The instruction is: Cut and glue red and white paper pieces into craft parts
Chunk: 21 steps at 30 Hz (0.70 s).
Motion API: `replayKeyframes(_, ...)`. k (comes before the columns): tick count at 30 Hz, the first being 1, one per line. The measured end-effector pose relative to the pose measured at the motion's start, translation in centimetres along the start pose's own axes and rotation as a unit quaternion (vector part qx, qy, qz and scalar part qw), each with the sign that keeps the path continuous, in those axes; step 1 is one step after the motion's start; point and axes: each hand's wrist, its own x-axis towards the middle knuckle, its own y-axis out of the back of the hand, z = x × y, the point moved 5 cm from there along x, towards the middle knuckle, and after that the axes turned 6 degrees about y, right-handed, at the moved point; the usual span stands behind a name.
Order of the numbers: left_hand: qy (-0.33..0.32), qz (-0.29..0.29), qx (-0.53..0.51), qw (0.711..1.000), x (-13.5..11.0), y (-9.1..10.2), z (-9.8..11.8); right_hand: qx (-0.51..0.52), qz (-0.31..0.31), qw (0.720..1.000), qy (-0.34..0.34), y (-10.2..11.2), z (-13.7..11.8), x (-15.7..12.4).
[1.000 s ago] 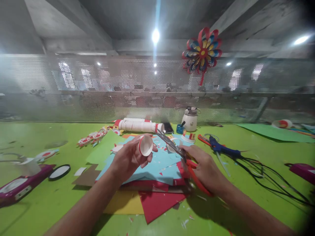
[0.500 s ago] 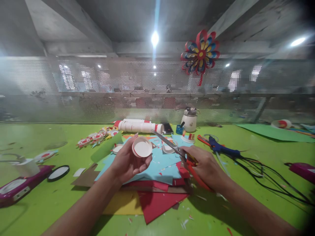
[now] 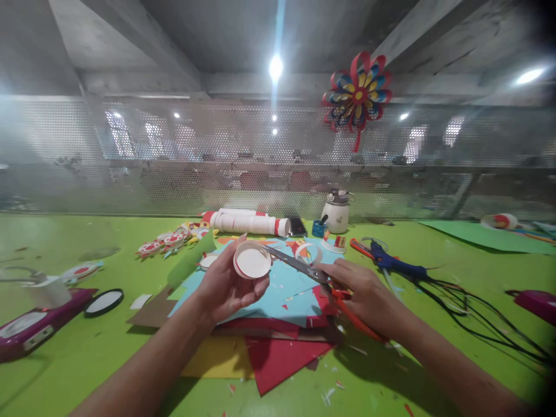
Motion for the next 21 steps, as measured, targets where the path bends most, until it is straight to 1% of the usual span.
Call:
replayKeyframes(4, -0.031, 0.016, -0.009, 0.999, 0.0, 0.2, 0.3, 0.000, -0.004, 1.000, 0.001, 0.0, 0.0, -0.1)
replayKeyframes(9, -0.016, 0.031, -0.022, 0.999, 0.0, 0.8, 0.0, -0.017, -0.018, 1.000, 0.000, 0.0, -0.1, -0.1)
replayKeyframes(13, -0.026, 0.010, -0.014, 1.000, 0.0, 0.2, 0.0, -0.028, -0.034, 0.999, -0.003, 0.0, -0.2, -0.1)
replayKeyframes(15, -0.028, 0.011, -0.012, 0.999, -0.1, -0.2, 0.0, -0.037, -0.038, 0.999, -0.003, 0.0, -0.3, -0.1)
replayKeyframes(18, -0.020, 0.022, -0.011, 1.000, -0.2, -0.3, 0.0, -0.047, -0.026, 0.999, 0.000, 0.0, -0.4, -0.1)
replayKeyframes(21, -0.013, 0.021, -0.015, 1.000, -0.2, -0.2, -0.1, -0.055, -0.013, 0.998, 0.007, 0.1, -0.6, 0.0)
